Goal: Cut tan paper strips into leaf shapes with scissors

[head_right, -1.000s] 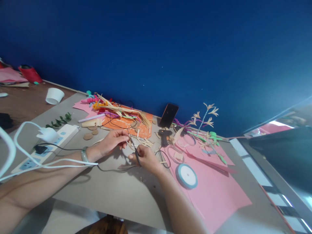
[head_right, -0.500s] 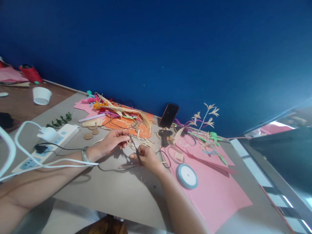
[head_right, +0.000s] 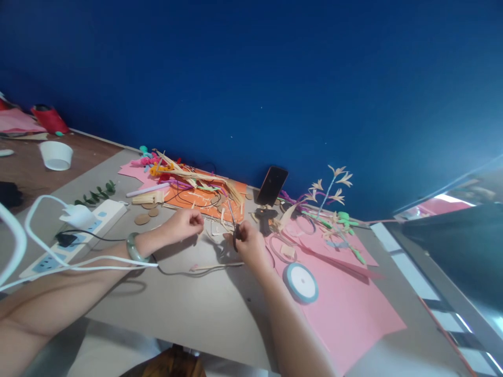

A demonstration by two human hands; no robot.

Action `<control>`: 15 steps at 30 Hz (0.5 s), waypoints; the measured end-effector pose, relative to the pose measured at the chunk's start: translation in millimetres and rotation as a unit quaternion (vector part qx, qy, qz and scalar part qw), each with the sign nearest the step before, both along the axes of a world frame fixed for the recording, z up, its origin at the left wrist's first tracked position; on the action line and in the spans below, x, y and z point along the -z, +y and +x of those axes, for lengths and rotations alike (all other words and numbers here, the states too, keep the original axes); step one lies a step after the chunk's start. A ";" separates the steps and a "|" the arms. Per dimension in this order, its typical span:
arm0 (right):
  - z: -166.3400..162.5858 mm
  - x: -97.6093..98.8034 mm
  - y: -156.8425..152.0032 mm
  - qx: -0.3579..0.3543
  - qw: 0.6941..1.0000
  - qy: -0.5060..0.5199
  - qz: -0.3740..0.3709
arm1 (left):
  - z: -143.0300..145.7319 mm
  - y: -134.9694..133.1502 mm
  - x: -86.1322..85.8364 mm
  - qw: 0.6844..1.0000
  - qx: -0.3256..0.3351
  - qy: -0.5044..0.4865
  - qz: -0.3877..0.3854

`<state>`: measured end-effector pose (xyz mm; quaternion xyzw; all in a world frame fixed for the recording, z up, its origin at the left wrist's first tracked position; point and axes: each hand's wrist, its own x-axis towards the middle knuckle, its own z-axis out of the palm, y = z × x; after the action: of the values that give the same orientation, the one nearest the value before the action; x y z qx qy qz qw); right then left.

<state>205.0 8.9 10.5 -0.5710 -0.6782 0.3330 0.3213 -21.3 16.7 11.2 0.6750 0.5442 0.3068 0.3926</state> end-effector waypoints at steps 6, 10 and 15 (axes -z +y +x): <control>6.3 20.6 13.8 0.046 0.989 -0.106 0.092 | -6.1 -4.0 -1.0 0.950 0.033 0.299 0.090; 9.4 29.1 21.8 0.074 0.986 -0.112 0.097 | -8.0 -6.1 -11.0 0.917 0.056 0.385 0.090; 24.2 28.3 30.7 0.125 0.974 -0.161 0.095 | -13.0 -1.1 -7.7 0.898 0.055 0.415 0.136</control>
<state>229.2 39.7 -17.8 -0.6643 -0.6727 0.1277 0.2998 -34.3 15.7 18.9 0.8165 0.5729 0.0480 0.0522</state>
